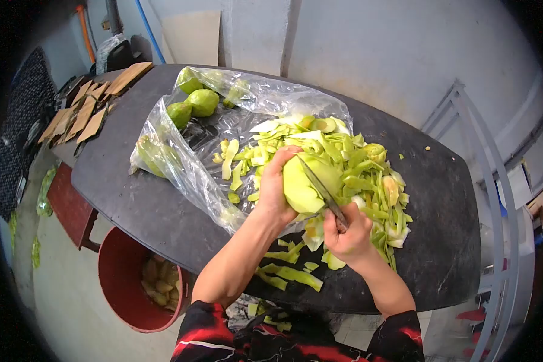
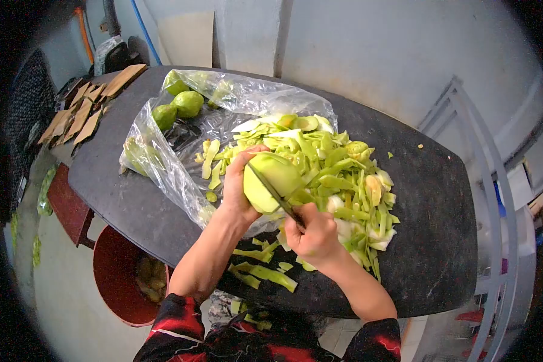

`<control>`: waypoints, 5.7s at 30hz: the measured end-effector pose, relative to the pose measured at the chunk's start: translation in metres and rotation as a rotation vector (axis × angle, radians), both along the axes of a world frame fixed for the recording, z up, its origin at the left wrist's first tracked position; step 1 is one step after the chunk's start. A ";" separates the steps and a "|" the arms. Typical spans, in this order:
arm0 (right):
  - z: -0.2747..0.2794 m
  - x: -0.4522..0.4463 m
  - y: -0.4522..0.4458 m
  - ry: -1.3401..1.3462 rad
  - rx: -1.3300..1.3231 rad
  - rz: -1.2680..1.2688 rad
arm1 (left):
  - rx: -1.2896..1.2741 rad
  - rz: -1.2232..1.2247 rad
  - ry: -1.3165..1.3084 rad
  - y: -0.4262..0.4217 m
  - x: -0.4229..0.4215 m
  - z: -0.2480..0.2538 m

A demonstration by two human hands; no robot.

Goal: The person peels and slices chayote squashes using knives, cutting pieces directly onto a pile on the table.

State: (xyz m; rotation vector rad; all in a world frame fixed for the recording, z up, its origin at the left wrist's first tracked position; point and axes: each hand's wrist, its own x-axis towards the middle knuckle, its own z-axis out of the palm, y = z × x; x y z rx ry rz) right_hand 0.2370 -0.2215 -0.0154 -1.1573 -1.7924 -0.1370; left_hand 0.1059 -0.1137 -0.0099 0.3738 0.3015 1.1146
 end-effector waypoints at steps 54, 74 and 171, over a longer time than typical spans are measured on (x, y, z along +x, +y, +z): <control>0.025 0.037 0.000 0.704 -0.549 0.279 | 0.322 -0.116 0.093 -0.019 0.006 -0.013; 0.012 0.030 0.003 0.573 -0.371 0.283 | 0.499 -0.052 0.194 -0.024 0.009 -0.004; 0.014 0.049 0.010 0.650 -0.844 0.290 | 0.119 0.090 -0.107 0.014 -0.021 -0.017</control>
